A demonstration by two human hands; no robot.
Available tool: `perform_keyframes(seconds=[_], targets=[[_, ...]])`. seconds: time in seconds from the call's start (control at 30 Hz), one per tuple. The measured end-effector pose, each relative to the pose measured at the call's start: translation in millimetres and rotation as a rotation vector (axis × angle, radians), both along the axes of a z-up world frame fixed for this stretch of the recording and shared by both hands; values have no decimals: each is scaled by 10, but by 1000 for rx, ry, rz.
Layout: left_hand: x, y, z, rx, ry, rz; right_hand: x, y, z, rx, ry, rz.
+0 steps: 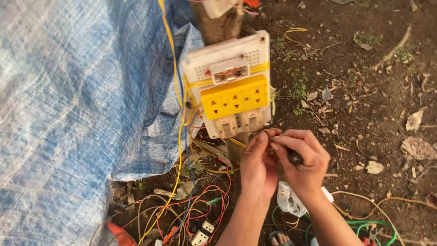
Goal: Repairing electrical connections in an outdoor outlet box using a screwdriver and handling wires.
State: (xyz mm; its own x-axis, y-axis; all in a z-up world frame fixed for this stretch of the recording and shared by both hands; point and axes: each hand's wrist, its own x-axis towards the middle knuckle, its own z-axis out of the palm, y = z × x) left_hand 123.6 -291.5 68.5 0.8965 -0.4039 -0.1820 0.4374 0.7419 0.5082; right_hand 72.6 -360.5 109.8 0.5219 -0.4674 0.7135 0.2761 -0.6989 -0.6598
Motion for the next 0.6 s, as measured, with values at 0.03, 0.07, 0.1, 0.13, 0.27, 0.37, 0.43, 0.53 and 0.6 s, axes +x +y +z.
perform_keyframes(seconds=[0.03, 0.07, 0.1, 0.13, 0.27, 0.37, 0.43, 0.53, 0.6], targets=[[-9, 5, 18, 7, 1, -15, 5, 3, -6, 7, 1, -15], [-18, 9, 33, 18, -19, -15, 8, 4, -16, 17, -35, -27], [-19, 15, 52, 32, -41, -15, 20, 7, -24, 30, -72, -40], [-47, 32, 59, 43, -41, -31, 29, 0, -30, 41, -72, -55], [-30, 55, -39, 182, -99, 95, 118, -21, 42, 71, -133, -34], [-31, 88, -142, 235, -107, 185, 148, 22, 110, 69, -134, -19], [-29, 94, -164, 245, -107, 192, 139, 40, 136, 55, -118, -23], [-27, 84, -136, 253, -67, 196, 101, 38, 166, 61, -103, -20], [-50, 100, -90, 215, -104, 168, 82, 39, 152, 55, -125, -13]])
